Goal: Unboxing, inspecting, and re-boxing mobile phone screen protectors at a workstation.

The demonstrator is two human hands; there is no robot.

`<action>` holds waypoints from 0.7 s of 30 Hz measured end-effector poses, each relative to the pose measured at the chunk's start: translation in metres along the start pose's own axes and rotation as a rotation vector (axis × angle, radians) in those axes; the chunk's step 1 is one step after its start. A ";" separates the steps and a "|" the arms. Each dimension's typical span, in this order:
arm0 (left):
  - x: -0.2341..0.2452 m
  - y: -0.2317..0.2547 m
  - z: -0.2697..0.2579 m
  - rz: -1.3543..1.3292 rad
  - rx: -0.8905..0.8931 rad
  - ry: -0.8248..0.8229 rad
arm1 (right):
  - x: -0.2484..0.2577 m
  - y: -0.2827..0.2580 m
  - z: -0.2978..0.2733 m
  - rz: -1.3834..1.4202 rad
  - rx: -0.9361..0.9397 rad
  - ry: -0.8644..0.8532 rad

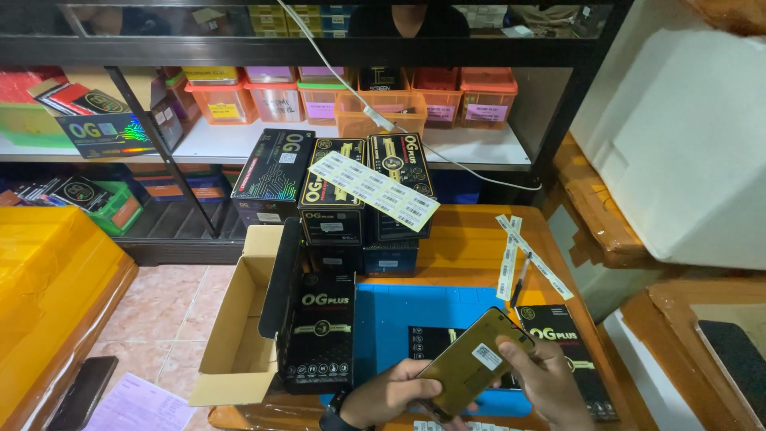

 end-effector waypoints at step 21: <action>-0.006 0.009 0.002 0.061 -0.582 0.345 | -0.045 -0.009 -0.014 -0.027 -0.050 -0.641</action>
Point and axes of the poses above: each hand's wrist, its own z-axis towards the middle knuckle, its own x-axis out of the back of the hand, y = z × x, the point moved 1 cm from there along z, towards the middle knuckle, and after that the axes turned 2 degrees about z, right-handed, at the moved point
